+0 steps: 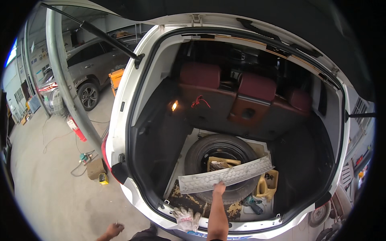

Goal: The person uses a screwdriver to remove screws from the upper trim of a car trunk. They then detach and remove a long interior trim piece, exposing wiring. The person places the removed trim piece into the trunk area.

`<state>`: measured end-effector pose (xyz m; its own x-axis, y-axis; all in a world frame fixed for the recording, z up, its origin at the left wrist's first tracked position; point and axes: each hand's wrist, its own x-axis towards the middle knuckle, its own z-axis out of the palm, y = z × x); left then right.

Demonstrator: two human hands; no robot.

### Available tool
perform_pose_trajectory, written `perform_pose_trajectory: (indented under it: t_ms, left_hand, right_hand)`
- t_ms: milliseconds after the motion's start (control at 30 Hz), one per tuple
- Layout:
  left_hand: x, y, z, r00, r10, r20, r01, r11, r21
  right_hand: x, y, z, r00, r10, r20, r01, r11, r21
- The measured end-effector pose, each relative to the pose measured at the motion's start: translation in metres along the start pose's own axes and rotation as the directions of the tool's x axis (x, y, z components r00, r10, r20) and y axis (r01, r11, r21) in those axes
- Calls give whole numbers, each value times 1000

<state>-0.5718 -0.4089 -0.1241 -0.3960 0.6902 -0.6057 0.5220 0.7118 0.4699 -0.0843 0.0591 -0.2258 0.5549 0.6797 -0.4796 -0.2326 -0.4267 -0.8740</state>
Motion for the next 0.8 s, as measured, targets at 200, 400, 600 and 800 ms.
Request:
perform_pose_trajectory:
  t_ms: [200,400,600,800]
  left_hand:
    - [7,312,-150,671,719,-184,-742,648,-172]
    - [20,536,-275,616,760,-206,-787,584,-197]
    - [45,563,-288,624,748,-225,-774,632,-43]
    - [49,557,-294,645,750,-148,-762,617,-195]
  right_hand:
    - [-145,-225,40,682,-570,458,594,797,108]
    - [-267,-428,93,-1,-932,362,822,-207,-531]
    - [-283,-539,121,-317,-878,360,640,-478,-602]
    - [-249,-571,130,-357,-860,364,657,-508,-557]
